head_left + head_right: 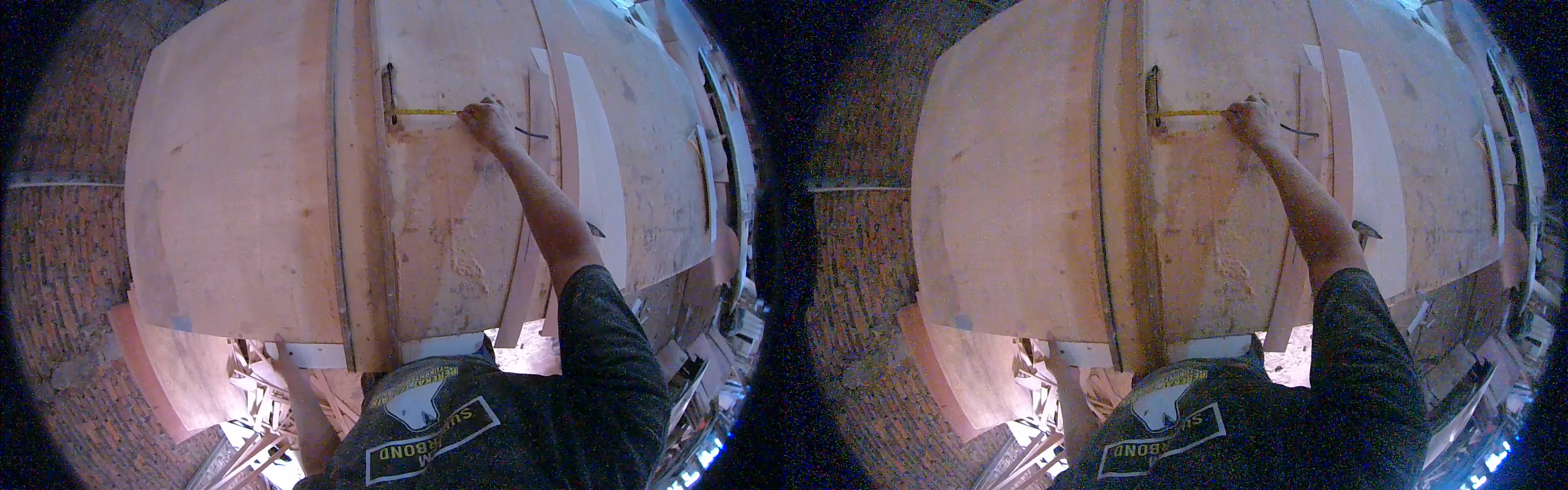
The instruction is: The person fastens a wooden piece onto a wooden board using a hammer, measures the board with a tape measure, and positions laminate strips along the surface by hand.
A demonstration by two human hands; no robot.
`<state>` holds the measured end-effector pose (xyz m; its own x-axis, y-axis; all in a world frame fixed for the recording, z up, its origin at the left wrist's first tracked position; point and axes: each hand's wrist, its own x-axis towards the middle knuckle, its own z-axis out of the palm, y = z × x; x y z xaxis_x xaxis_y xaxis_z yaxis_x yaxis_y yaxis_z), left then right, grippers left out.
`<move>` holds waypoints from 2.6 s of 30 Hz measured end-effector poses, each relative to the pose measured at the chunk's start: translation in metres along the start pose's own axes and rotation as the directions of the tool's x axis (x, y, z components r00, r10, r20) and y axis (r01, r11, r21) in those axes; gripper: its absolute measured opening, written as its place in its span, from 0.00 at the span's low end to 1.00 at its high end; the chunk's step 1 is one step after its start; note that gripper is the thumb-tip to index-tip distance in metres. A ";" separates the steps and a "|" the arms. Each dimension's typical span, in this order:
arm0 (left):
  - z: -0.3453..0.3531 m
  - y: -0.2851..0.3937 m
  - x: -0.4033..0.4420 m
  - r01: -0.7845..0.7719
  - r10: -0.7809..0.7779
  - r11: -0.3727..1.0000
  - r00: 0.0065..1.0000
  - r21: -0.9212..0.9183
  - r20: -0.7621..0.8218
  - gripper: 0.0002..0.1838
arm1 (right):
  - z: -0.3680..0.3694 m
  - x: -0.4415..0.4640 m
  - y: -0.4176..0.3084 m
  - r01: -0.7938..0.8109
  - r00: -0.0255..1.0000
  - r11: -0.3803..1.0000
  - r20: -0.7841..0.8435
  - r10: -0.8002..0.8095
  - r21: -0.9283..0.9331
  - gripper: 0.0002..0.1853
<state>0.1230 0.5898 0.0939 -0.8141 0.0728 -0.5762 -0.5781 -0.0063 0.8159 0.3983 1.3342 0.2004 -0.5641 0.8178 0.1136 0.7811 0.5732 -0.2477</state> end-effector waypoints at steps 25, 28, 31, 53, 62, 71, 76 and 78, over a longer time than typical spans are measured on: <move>0.050 0.037 -0.052 0.022 -0.025 0.988 1.000 0.152 0.013 0.43 | 0.011 -0.002 0.000 0.007 0.998 1.000 -0.063 -0.007 -0.005 0.15; 0.055 0.039 -0.060 0.086 -0.087 0.984 0.996 0.155 -0.002 0.44 | 0.001 -0.004 -0.005 0.016 0.998 1.000 -0.054 -0.016 0.010 0.15; 0.039 0.031 -0.052 0.120 -0.124 0.991 0.991 0.066 0.053 0.46 | 0.003 -0.002 -0.003 0.059 0.997 0.998 -0.041 -0.060 -0.028 0.15; 0.012 0.008 -0.015 0.013 -0.002 0.947 0.999 0.321 -0.034 0.49 | 0.009 -0.003 -0.003 -0.053 0.998 0.998 -0.045 0.052 -0.025 0.13; 0.050 0.037 -0.049 -0.010 -0.005 0.982 0.997 0.188 0.077 0.44 | 0.004 -0.002 -0.006 -0.047 0.999 0.998 0.008 0.047 -0.034 0.14; 0.045 0.030 -0.042 0.030 -0.019 0.985 0.998 0.170 -0.066 0.44 | 0.002 -0.005 -0.010 -0.075 0.997 0.997 -0.022 0.074 -0.035 0.15; 0.034 0.018 -0.029 0.006 0.012 0.974 0.997 0.227 -0.076 0.42 | 0.015 -0.005 -0.003 -0.067 0.994 0.996 -0.094 0.061 -0.059 0.15; 0.028 0.012 -0.024 0.036 0.007 0.948 0.991 0.315 -0.135 0.38 | 0.020 -0.006 -0.001 -0.042 0.993 0.996 -0.113 0.033 -0.079 0.14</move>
<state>0.1369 0.6160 0.1189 -0.8182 -0.0622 -0.5716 -0.5600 0.3111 0.7678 0.3958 1.3277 0.1809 -0.5046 0.8366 0.2131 0.8226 0.5409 -0.1756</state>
